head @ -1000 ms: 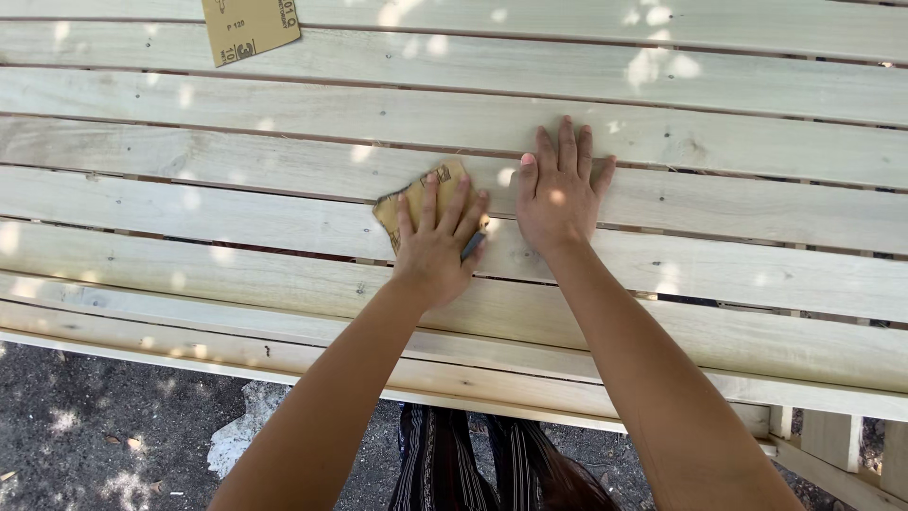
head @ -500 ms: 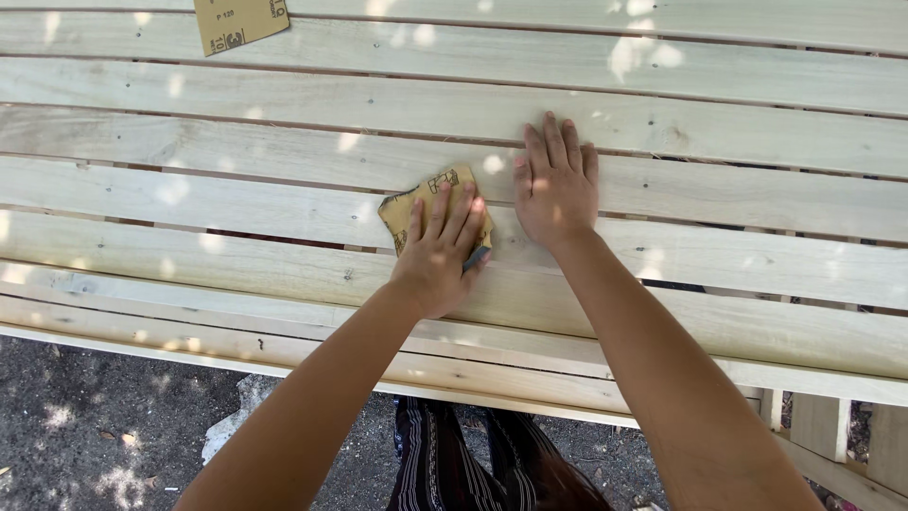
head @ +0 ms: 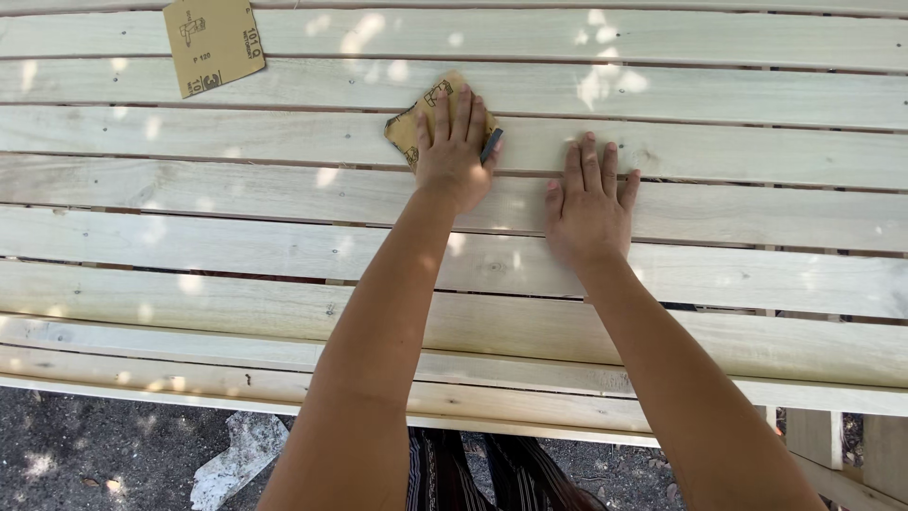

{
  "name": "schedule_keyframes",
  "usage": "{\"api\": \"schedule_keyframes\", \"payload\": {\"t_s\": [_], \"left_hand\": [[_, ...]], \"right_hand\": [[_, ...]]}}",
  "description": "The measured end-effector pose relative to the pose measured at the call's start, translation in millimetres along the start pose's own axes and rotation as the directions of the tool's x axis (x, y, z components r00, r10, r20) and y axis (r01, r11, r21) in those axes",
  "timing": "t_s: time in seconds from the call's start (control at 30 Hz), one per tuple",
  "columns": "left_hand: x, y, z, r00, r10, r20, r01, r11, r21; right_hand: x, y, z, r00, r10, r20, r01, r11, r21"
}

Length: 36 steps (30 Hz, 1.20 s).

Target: The person sands the wooden slats of an outdoor bench-like furniture frame by hand, rubbing a sheet of sandpaper back and forth along the planks. They work across different sections of the slatted surface, steadying the wood with one hand while sanding with the other.

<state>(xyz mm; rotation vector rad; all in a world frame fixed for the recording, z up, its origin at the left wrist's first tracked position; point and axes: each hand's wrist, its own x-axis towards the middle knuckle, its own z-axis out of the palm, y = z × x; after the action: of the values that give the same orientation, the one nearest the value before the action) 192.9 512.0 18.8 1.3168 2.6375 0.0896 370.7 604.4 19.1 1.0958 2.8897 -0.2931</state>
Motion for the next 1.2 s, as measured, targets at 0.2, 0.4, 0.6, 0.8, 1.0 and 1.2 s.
{"api": "schedule_keyframes", "payload": {"t_s": [0.2,0.4,0.6,0.8,1.0,1.2], "left_hand": [[-145,16,21,0.962,0.257,0.093,-0.261,0.964,0.045],[-112,33,15,0.971,0.192,0.143,-0.201,0.978,0.053],[-1,53,1,0.997,0.061,0.054,-0.062,0.998,0.011],[-131,28,19,0.957,0.280,0.074,-0.284,0.958,0.044],[-131,-62,13,0.990,0.136,0.023,-0.137,0.989,0.059],[-14,-98,-26,0.990,-0.135,-0.036,0.133,0.990,-0.056]], "right_hand": [[0,0,-3,1.000,-0.005,0.006,0.005,1.000,0.023],[0,-1,2,1.000,-0.013,-0.028,0.014,0.999,0.033],[-1,4,0,0.999,-0.012,-0.049,0.017,0.996,0.084],[2,5,2,1.000,0.005,-0.025,-0.004,0.999,0.047],[-5,-14,3,1.000,0.025,-0.002,-0.025,0.999,-0.042],[0,-93,16,0.994,-0.099,0.041,0.101,0.994,-0.047]]}}
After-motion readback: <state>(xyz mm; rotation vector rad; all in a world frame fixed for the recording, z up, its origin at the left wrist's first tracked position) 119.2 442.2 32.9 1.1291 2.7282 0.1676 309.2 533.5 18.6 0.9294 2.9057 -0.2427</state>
